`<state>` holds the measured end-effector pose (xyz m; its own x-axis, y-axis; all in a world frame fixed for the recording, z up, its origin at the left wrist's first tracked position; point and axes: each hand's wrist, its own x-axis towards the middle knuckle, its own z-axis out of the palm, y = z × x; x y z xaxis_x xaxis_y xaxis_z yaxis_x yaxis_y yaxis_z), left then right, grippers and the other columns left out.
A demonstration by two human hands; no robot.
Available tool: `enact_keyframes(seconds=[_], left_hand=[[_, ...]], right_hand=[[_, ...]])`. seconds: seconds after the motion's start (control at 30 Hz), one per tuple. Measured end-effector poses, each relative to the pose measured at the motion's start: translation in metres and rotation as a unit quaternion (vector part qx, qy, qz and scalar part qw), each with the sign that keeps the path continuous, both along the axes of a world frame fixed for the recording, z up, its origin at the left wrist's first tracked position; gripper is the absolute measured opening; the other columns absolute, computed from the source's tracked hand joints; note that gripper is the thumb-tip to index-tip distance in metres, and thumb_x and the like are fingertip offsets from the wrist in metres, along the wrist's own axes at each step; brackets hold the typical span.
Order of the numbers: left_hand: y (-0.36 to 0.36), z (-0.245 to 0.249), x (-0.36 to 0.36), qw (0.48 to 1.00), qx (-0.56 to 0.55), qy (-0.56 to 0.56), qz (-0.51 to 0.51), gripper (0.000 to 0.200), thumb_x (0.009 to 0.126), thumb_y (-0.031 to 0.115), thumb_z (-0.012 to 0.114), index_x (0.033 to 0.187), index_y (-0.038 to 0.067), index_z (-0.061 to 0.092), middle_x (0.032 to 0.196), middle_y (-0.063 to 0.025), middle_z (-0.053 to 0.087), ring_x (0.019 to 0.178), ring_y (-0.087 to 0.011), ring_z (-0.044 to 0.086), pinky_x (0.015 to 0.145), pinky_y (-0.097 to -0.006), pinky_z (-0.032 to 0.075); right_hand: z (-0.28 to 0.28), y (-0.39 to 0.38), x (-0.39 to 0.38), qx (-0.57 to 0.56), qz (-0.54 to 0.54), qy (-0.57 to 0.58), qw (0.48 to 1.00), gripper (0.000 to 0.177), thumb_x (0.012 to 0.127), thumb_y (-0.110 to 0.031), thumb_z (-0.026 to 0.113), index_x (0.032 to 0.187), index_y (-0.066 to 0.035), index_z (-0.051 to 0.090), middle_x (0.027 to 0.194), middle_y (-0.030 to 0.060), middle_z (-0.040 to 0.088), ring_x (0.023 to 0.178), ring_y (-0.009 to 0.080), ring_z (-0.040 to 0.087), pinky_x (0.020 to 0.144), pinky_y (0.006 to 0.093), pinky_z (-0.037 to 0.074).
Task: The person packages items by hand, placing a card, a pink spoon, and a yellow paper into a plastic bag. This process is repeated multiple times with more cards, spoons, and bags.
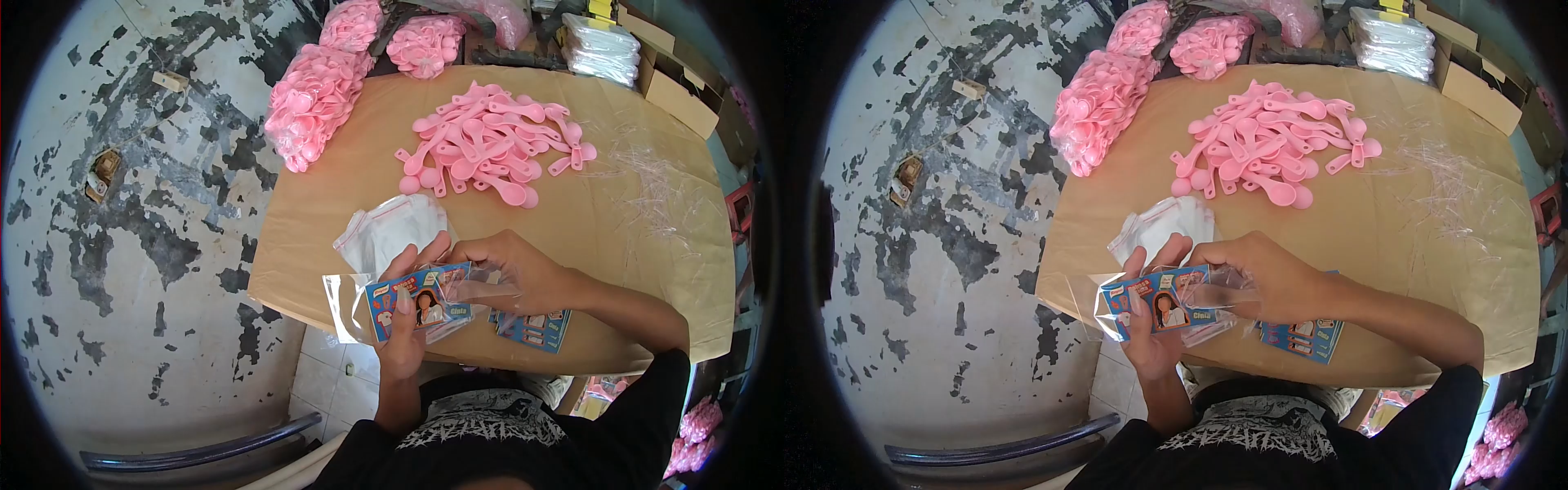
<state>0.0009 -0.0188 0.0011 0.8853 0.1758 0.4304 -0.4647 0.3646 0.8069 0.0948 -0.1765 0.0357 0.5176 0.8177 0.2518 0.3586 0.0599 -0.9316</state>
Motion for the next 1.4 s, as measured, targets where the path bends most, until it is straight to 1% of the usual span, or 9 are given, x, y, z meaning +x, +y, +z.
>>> enact_keyframes(seconds=[0.27,0.37,0.57,0.67,0.77,0.97,1.07,1.17,1.4], left_hand=[[-0.001,0.004,-0.001,0.999,-0.004,0.009,-0.047,0.052,0.099,0.032,0.044,0.143,0.005,0.035,0.143,-0.0288,0.037,0.128,-0.0322,0.046,0.106,-0.0427,0.037],[-0.002,0.005,0.002,0.999,-0.001,0.015,-0.047,0.053,0.1,0.033,0.044,0.144,0.005,0.034,0.145,-0.028,0.035,0.128,-0.0316,0.046,0.106,-0.0423,0.037],[0.001,0.003,0.004,0.998,-0.01,0.023,-0.053,0.054,0.1,0.033,0.044,0.144,0.005,0.033,0.144,-0.0287,0.036,0.128,-0.0313,0.046,0.106,-0.0423,0.037],[0.002,0.002,0.005,0.998,-0.009,0.017,-0.058,0.053,0.1,0.033,0.044,0.144,0.005,0.033,0.144,-0.0289,0.036,0.127,-0.0313,0.047,0.105,-0.0423,0.037],[0.005,-0.003,0.006,0.998,-0.024,0.011,-0.056,0.054,0.1,0.035,0.043,0.144,0.004,0.032,0.144,-0.0287,0.035,0.127,-0.0321,0.047,0.105,-0.0431,0.039],[0.005,-0.002,0.005,0.998,-0.041,0.012,-0.044,0.057,0.099,0.037,0.043,0.144,0.003,0.03,0.143,-0.0289,0.035,0.129,-0.0338,0.044,0.106,-0.0446,0.041],[0.001,0.003,0.004,0.999,-0.035,0.033,-0.017,0.057,0.099,0.037,0.043,0.144,0.004,0.03,0.138,-0.034,0.039,0.13,-0.0415,0.042,0.107,-0.0526,0.035],[-0.001,0.003,0.005,0.998,-0.044,0.036,-0.035,0.059,0.098,0.036,0.046,0.143,0.001,0.03,0.144,-0.0284,0.036,0.13,-0.0332,0.043,0.105,-0.0442,0.04],[-0.005,-0.002,0.01,0.999,0.006,0.025,-0.035,0.047,0.098,0.032,0.048,0.136,0.004,0.043,0.139,-0.0301,0.042,0.13,-0.0376,0.043,0.107,-0.0471,0.035]], right_hand=[[0.008,-0.003,0.0,-0.056,0.022,-0.001,0.998,0.02,0.089,-0.013,0.064,0.104,0.0,0.064,0.086,0.0087,0.068,0.073,0.0115,0.061,0.068,0.0276,0.05],[0.002,0.001,0.001,0.026,0.008,-0.045,0.999,0.022,0.091,-0.018,0.063,0.105,0.0,0.063,0.068,0.0115,0.058,0.057,0.0135,0.052,0.054,0.0305,0.043],[0.0,0.002,0.004,0.015,0.002,-0.064,0.998,0.025,0.091,-0.021,0.064,0.107,-0.001,0.063,0.068,0.0113,0.058,0.057,0.0133,0.05,0.055,0.0297,0.043],[0.008,0.0,0.004,-0.056,0.015,0.002,0.998,0.022,0.088,-0.012,0.064,0.107,0.001,0.064,0.09,0.0103,0.068,0.078,0.0127,0.062,0.073,0.029,0.05],[-0.009,0.009,0.004,0.055,0.005,-0.031,0.998,0.027,0.09,-0.02,0.065,0.109,-0.002,0.064,0.066,0.012,0.058,0.057,0.0137,0.049,0.056,0.0293,0.044],[0.003,0.001,0.003,-0.005,0.006,-0.038,0.999,0.025,0.09,-0.014,0.064,0.111,-0.001,0.064,0.07,0.0116,0.061,0.059,0.011,0.049,0.057,0.0289,0.044],[0.001,-0.001,0.003,-0.032,0.017,-0.032,0.999,0.024,0.09,-0.014,0.064,0.111,-0.001,0.064,0.07,0.0115,0.061,0.06,0.0094,0.049,0.057,0.029,0.044],[0.006,-0.004,0.002,-0.011,-0.004,-0.047,0.999,0.023,0.09,-0.013,0.063,0.109,-0.001,0.065,0.07,0.0105,0.061,0.06,0.0091,0.05,0.056,0.029,0.044],[0.006,-0.003,0.0,-0.008,0.012,0.019,1.0,0.021,0.089,-0.012,0.064,0.106,-0.001,0.064,0.077,0.0106,0.065,0.067,0.0122,0.058,0.063,0.0294,0.048]])
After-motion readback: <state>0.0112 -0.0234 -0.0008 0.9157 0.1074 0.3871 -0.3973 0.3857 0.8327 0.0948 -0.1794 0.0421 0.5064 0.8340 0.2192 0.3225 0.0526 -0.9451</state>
